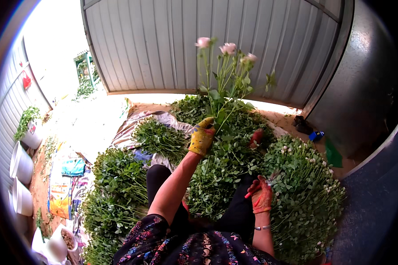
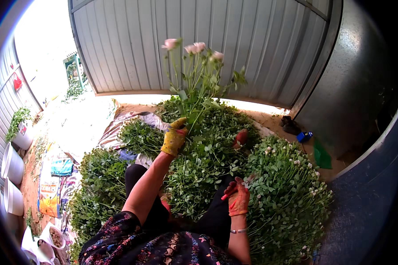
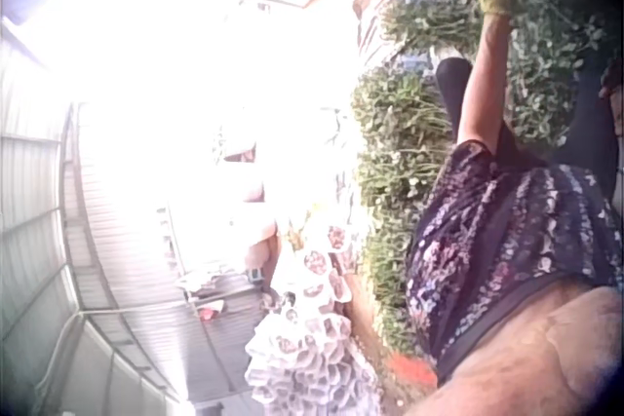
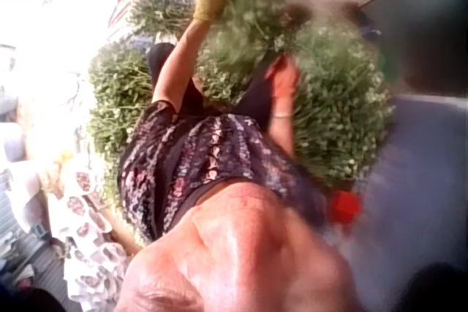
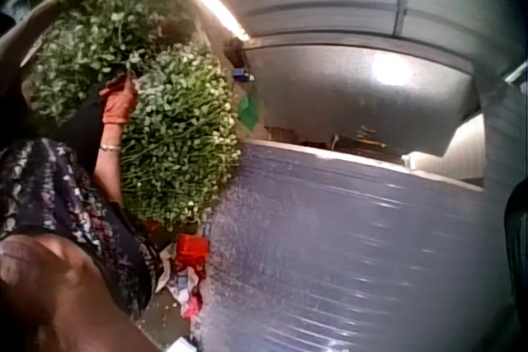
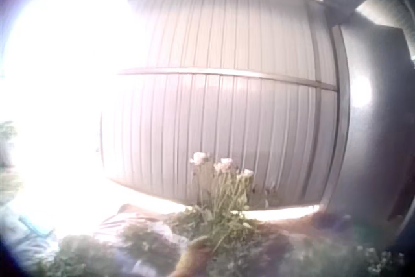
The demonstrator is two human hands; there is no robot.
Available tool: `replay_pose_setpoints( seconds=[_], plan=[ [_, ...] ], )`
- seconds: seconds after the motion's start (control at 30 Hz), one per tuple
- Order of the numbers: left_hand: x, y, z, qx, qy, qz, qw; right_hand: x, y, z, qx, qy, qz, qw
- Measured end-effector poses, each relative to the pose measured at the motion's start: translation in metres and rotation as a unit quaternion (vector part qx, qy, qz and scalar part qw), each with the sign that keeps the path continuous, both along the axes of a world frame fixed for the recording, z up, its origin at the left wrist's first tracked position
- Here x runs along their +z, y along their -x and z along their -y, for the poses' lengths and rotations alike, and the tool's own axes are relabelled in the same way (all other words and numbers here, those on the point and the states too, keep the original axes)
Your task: The person trims the stems of white flowers using shears and organizes them into bundles on the ground.
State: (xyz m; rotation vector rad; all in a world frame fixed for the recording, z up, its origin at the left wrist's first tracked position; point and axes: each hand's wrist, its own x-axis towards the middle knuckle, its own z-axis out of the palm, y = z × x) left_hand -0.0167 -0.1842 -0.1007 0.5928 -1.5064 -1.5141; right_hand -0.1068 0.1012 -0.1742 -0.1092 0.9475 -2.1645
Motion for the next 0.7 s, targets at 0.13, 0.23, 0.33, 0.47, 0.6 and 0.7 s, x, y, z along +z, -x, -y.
replay_pose_setpoints(
  seconds=[0.13, 0.23, 0.33, 0.47, 0.6, 0.7],
  plan=[
    [-0.022, -0.017, -0.018, 0.059, 0.017, 0.082, 0.995, 0.012, -0.017, 0.010, 0.086, 0.002, -0.058, 0.995],
    [-0.069, -0.027, -0.021, 0.084, 0.031, 0.098, 0.991, 0.031, -0.032, 0.023, 0.189, 0.009, -0.106, 0.976],
    [-0.113, -0.032, -0.035, 0.081, -0.015, 0.073, 0.994, 0.055, -0.043, 0.039, 0.278, -0.002, -0.099, 0.955],
    [-0.122, -0.030, -0.066, 0.007, -0.042, 0.110, 0.993, 0.069, -0.047, 0.064, 0.359, 0.017, -0.099, 0.928],
    [-0.194, -0.043, -0.055, -0.321, -0.397, -0.353, 0.784, 0.081, -0.061, 0.085, 0.412, 0.068, -0.072, 0.906],
    [-0.191, -0.015, -0.078, -0.609, -0.408, -0.576, 0.361, 0.079, -0.063, 0.093, 0.407, 0.073, -0.039, 0.910]
  ],
)
